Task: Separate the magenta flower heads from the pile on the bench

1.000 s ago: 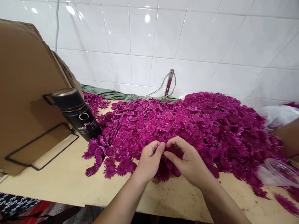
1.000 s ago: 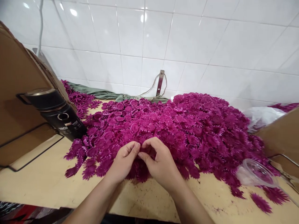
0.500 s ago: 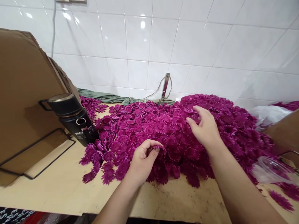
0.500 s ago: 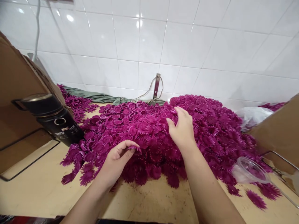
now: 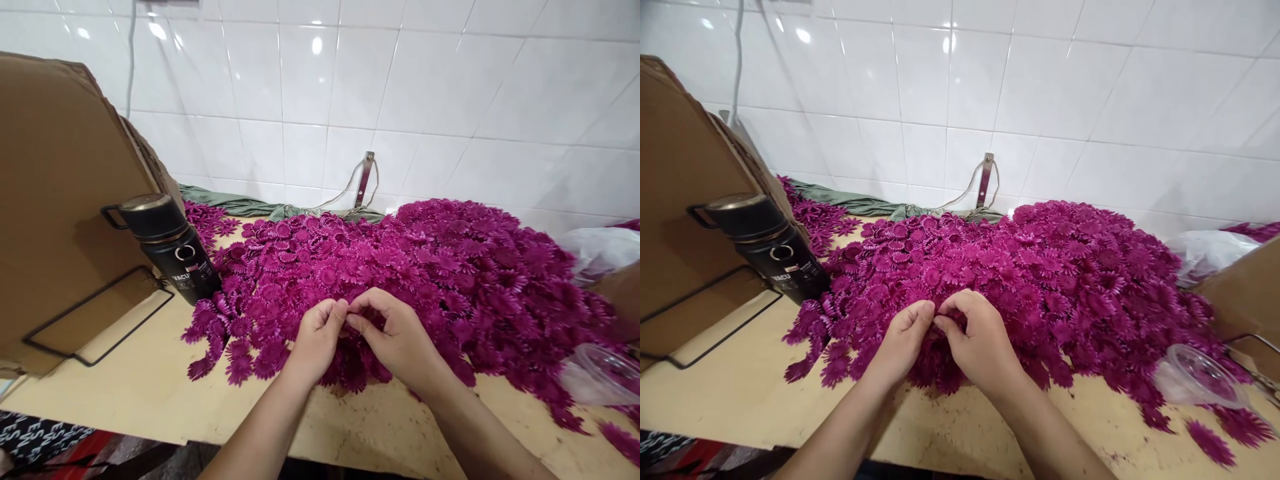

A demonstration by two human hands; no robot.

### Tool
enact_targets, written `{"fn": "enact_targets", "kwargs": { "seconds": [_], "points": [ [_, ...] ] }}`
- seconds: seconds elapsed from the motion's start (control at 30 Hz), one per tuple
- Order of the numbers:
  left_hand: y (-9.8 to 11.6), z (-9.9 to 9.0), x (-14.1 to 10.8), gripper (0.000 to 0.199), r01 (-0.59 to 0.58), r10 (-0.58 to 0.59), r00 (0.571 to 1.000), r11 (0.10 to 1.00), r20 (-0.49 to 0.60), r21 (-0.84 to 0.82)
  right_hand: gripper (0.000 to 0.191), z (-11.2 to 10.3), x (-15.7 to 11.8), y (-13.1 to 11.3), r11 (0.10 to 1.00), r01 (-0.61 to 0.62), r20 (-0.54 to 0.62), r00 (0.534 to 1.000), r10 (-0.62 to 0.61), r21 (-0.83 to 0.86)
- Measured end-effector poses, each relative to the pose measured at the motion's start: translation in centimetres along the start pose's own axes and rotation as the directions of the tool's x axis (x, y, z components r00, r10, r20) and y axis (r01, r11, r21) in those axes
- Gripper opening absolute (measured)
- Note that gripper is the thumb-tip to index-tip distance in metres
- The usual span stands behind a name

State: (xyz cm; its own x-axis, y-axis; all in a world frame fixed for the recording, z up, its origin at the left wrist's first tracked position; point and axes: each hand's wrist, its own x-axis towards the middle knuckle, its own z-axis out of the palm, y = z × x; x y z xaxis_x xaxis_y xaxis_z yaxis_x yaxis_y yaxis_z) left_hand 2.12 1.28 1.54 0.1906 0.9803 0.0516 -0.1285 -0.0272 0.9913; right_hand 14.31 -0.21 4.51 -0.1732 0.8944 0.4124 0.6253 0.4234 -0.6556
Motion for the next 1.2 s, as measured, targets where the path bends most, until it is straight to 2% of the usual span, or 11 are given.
{"fn": "enact_targets", "kwargs": {
  "seconds": [0.13, 0.17, 0.23, 0.3, 0.4, 0.5, 0.67, 0.73, 0.87, 1.1, 1.2],
  "points": [
    [0.6, 0.0, -1.0, 0.041, -0.032, 0.031, 0.999, 0.998, 0.032, 0.048, 0.013, -0.9, 1.0, 0.7, 0.989, 0.014, -0.210, 0.977, -0.045, -0.144],
    [0.8, 0.0, -1.3, 0.038, -0.048, 0.046, 0.998, 0.997, 0.037, 0.063, 0.013, -1.6, 1.7, 1.4, 0.985, -0.027, -0.310, 0.950, -0.027, -0.168],
    [1.0, -0.2, -1.8, 0.033, -0.072, 0.068, 0.996, 0.994, 0.051, 0.076, 0.010, -3.4, 3.3, 3.0, 0.970, -0.146, -0.543, 0.840, 0.019, -0.193],
    [1.1, -0.5, -1.9, 0.027, -0.087, 0.083, 0.995, 0.994, 0.059, 0.070, 0.006, -5.2, 4.9, 4.5, 0.959, -0.225, -0.627, 0.776, 0.070, -0.171],
    [0.9, -1.0, -1.4, 0.018, -0.098, 0.096, 0.995, 0.994, 0.036, 0.054, 0.024, -6.4, 5.8, 5.2, 0.933, -0.161, -0.534, 0.845, -0.038, -0.321],
    [0.6, -1.2, -0.6, 0.022, -0.052, 0.053, 0.999, 0.998, -0.003, 0.043, 0.023, -5.3, 4.4, 3.5, 0.914, -0.044, -0.417, 0.898, -0.140, -0.402],
    [-0.2, -1.1, 0.2, 0.040, -0.063, 0.064, 0.996, 0.998, -0.066, 0.020, 0.015, -1.3, 0.7, -0.2, 0.965, 0.162, -0.124, 0.974, -0.190, -0.208],
    [-0.4, -1.1, 0.3, 0.045, -0.059, 0.059, 0.994, 0.998, -0.092, 0.005, 0.010, -0.2, 0.2, -0.7, 0.979, 0.151, -0.036, 0.987, -0.157, -0.134],
    [-0.4, -1.4, 0.1, 0.047, -0.045, 0.045, 0.997, 0.999, -0.067, 0.006, 0.005, 0.7, 0.4, -0.3, 1.000, -0.007, 0.062, 0.998, 0.007, 0.004],
    [0.3, -1.3, -0.9, 0.031, -0.072, 0.073, 0.997, 0.997, -0.017, 0.022, 0.013, 1.0, 1.2, 0.0, 1.000, -0.012, -0.122, 0.993, 0.010, -0.011],
    [0.5, -1.5, -1.7, 0.029, -0.075, 0.076, 0.997, 0.997, -0.015, 0.020, 0.014, -0.8, 3.2, 1.7, 0.992, -0.096, -0.405, 0.913, 0.056, -0.079]
  ]
}}
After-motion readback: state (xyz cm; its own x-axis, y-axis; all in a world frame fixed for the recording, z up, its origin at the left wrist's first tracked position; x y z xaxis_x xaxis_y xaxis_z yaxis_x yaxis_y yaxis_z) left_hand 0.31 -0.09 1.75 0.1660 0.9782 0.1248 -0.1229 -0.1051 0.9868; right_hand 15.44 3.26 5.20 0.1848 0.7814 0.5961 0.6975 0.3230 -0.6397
